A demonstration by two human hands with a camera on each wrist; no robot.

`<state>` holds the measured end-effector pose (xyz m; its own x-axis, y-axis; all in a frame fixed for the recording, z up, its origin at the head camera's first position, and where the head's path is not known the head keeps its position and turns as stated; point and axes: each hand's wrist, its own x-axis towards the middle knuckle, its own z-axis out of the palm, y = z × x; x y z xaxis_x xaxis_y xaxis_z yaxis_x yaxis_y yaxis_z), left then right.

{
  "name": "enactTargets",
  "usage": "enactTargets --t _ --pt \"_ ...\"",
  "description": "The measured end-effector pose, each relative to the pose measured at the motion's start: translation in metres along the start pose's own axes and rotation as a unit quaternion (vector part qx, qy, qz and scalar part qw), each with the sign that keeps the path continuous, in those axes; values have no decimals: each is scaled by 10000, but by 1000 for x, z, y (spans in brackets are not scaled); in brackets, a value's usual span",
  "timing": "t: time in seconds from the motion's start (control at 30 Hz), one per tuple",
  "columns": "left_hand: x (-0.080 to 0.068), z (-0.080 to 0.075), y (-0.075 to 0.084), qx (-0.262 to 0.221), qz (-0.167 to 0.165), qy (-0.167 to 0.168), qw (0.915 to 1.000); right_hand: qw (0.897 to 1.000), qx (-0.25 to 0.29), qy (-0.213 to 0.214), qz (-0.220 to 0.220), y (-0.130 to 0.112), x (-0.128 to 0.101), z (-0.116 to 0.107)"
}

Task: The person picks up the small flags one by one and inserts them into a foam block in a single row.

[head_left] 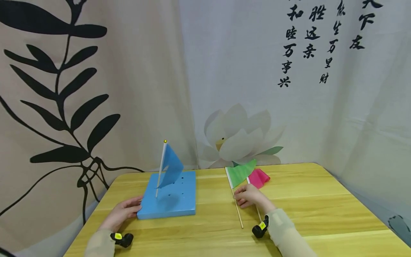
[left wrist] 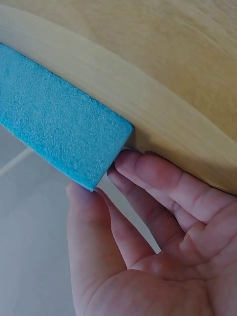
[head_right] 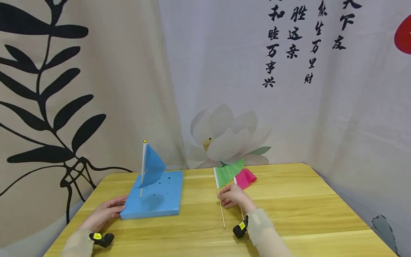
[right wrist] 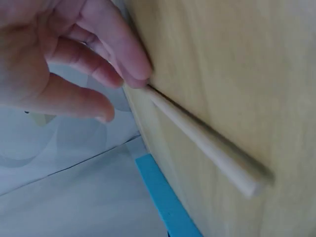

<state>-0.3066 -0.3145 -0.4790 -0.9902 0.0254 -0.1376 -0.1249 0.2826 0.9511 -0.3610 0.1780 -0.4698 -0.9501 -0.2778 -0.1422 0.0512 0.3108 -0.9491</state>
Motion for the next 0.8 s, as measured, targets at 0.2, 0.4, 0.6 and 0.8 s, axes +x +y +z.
enactTargets --t 0.2,0.4,0.6,0.8 --pt "1 0 -1 29 -13 -29 10000 9971 -637 416 1 3 0 9" --pt "2 -1 -3 49 -96 24 9999 9910 -1100 768 5 3 0 18" --pt "1 -2 -5 39 -202 39 9998 9826 -1649 856 57 0 -2 23" --pt "3 -3 -4 62 -95 -31 9999 9771 -2004 703 84 -5 -8 25"
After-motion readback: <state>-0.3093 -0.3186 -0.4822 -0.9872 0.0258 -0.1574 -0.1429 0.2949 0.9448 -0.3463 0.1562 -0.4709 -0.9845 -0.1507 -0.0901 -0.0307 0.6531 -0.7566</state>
